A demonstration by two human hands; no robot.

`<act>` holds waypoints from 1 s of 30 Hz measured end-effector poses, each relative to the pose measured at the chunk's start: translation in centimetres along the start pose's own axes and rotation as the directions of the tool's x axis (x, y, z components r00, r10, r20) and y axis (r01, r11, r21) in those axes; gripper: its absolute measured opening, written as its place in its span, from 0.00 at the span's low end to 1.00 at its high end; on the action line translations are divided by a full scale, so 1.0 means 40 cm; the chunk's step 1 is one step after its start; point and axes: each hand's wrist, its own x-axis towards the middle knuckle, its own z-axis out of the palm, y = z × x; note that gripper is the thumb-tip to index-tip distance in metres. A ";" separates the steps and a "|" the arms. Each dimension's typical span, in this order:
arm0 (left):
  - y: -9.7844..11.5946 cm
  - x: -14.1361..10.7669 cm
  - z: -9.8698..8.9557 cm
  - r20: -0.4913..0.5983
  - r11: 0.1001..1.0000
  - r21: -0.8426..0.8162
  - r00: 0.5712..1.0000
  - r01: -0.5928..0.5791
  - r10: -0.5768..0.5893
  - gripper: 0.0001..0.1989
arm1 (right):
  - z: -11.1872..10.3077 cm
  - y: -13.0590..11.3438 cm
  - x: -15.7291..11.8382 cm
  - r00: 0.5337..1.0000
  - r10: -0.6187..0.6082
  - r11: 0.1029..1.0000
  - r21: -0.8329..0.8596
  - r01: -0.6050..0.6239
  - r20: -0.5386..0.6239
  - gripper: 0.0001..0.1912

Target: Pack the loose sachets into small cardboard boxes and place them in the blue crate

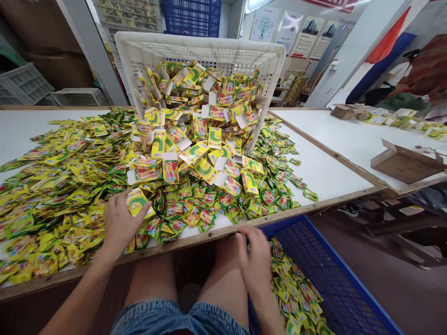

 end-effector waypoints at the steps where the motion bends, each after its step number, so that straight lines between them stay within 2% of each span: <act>1: 0.000 0.011 0.009 0.002 0.995 0.058 0.996 0.085 -0.085 0.36 | 0.039 -0.033 0.011 0.996 -0.039 0.997 0.066 0.033 0.082 0.10; 3: -0.011 0.041 0.022 0.075 0.968 0.116 0.970 0.223 -0.232 0.44 | 0.110 -0.090 0.037 0.986 -0.089 0.987 0.144 0.069 0.141 0.09; 5: -0.032 0.070 0.029 0.151 0.961 0.091 0.951 0.260 -0.271 0.46 | 0.162 -0.127 0.062 0.980 -0.119 0.982 0.165 0.092 0.159 0.07; 6: -0.042 0.080 0.029 0.162 0.964 0.035 0.951 0.262 -0.264 0.45 | 0.183 -0.137 0.073 0.978 -0.129 0.981 0.163 0.102 0.166 0.07; 8: -0.058 0.090 0.027 0.143 0.942 -0.193 0.958 0.275 -0.250 0.41 | 0.218 -0.148 0.090 0.974 -0.146 0.981 0.150 0.120 0.176 0.05; 9: -0.062 0.091 0.024 0.137 0.892 -0.347 0.957 0.288 -0.255 0.37 | 0.234 -0.151 0.096 0.972 -0.152 0.981 0.144 0.128 0.176 0.05; 11: -0.063 0.088 0.015 0.156 0.701 -0.636 0.944 0.321 -0.291 0.30 | 0.265 -0.161 0.108 0.969 -0.170 0.979 0.139 0.146 0.181 0.05; 13: -0.060 0.084 0.001 0.170 0.503 -0.797 0.924 0.334 -0.344 0.24 | 0.292 -0.179 0.123 0.951 -0.228 0.968 0.157 0.198 0.208 0.06; 15: -0.056 0.076 -0.023 0.170 0.374 -0.875 0.918 0.308 -0.358 0.20 | 0.310 -0.205 0.141 0.919 -0.304 0.947 0.180 0.265 0.251 0.10; 17: -0.054 0.059 -0.055 0.185 0.279 -0.920 0.932 0.276 -0.311 0.16 | 0.308 -0.234 0.156 0.895 -0.348 0.931 0.216 0.295 0.279 0.15; 19: -0.051 0.027 -0.086 0.230 0.211 -0.937 0.947 0.278 -0.223 0.13 | 0.283 -0.263 0.156 0.898 -0.329 0.921 0.311 0.236 0.293 0.16; 21: -0.039 -0.018 -0.105 0.265 0.212 -0.935 0.957 0.285 -0.117 0.10 | 0.246 -0.289 0.131 0.887 -0.297 0.877 0.469 0.107 0.353 0.16; 22: -0.027 -0.044 -0.109 0.280 0.228 -0.931 0.958 0.286 -0.060 0.08 | 0.229 -0.300 0.110 0.864 -0.298 0.842 0.538 0.038 0.405 0.18; 24: 0.013 -0.097 -0.103 0.300 0.221 -0.930 0.954 0.293 0.000 0.06 | 0.207 -0.317 0.060 0.834 -0.310 0.807 0.590 -0.022 0.456 0.19; 26: 0.069 -0.143 -0.085 0.313 0.185 -0.928 0.946 0.323 -0.081 0.10 | 0.206 -0.330 0.009 0.883 -0.261 0.828 0.561 -0.004 0.390 0.17; 28: 0.125 -0.176 -0.064 0.350 0.147 -0.914 0.917 0.379 -0.191 0.21 | 0.216 -0.340 -0.031 0.944 -0.191 0.860 0.509 0.030 0.268 0.17; 30: 0.160 -0.193 -0.051 0.454 0.106 -0.868 0.863 0.484 -0.223 0.26 | 0.222 -0.344 -0.052 0.948 -0.227 0.864 0.495 0.090 0.223 0.21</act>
